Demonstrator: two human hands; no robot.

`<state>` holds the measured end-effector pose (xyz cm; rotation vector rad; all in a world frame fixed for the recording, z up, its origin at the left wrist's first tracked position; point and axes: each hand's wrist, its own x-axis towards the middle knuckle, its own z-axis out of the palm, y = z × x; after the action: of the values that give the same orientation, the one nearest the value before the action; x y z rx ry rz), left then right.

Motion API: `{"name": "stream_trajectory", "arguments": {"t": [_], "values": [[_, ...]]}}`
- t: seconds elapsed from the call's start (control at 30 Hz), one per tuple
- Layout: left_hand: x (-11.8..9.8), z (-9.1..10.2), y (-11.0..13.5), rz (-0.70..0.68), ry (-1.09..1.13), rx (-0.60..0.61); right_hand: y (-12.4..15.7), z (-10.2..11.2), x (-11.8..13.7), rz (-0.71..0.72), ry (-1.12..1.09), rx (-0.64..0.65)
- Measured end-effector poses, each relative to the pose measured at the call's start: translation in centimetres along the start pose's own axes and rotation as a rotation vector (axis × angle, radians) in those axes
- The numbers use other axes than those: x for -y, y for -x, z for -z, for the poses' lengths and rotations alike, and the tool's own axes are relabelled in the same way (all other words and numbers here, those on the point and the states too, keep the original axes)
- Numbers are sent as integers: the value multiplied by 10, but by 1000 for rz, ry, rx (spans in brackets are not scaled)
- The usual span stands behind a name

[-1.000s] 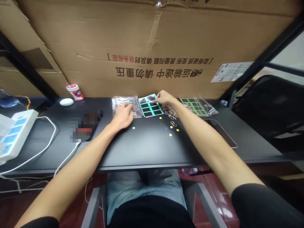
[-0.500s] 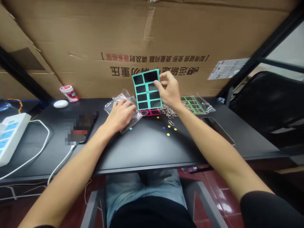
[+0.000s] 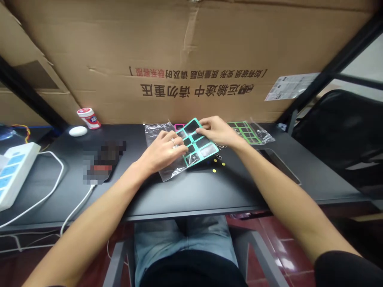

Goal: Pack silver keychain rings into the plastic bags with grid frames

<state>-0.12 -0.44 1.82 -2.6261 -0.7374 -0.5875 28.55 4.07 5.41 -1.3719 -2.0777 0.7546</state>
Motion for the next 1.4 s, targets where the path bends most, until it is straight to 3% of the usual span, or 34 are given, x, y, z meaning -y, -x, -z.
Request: {"name": "stream_trajectory", "arguments": {"t": [0.13, 0.2, 0.37, 0.47, 0.57, 0.67, 0.73, 0.9, 1.03, 1.13, 1.2, 1.4], "values": [[-3, -2, -1, -58, -38, -6, 2, -6, -7, 44, -157, 69], [-6, -3, -1, -104, -8, -6, 3, -15, -4, 71, -163, 33], [-8, -3, -2, -104, 47, -15, 12, -39, 8, 221, 101, -134], [-6, -4, -1, -38, 30, -35, 21, -44, 8, 368, 122, -73], [-3, -4, 1, 17, 20, -58, 28, -45, 5, 433, -22, 73], [-3, -1, 1, 56, 61, -36, 31, -42, 2, 333, -283, 196], [-1, 3, 2, 88, 102, -4, 31, -37, -1, 238, -409, 169], [12, 9, 4, 225, 154, -37, 33, -12, -15, 101, -518, 129], [16, 3, 4, 194, 254, -34, 38, -6, -23, 14, -576, 219], [13, -2, 3, 156, 308, -77, 41, -12, -20, -10, -591, 409], [10, -3, 2, 126, 328, -118, 42, -17, -16, 5, -599, 469], [9, -3, 2, 86, 366, -115, 42, -24, -10, 21, -611, 384]]}}
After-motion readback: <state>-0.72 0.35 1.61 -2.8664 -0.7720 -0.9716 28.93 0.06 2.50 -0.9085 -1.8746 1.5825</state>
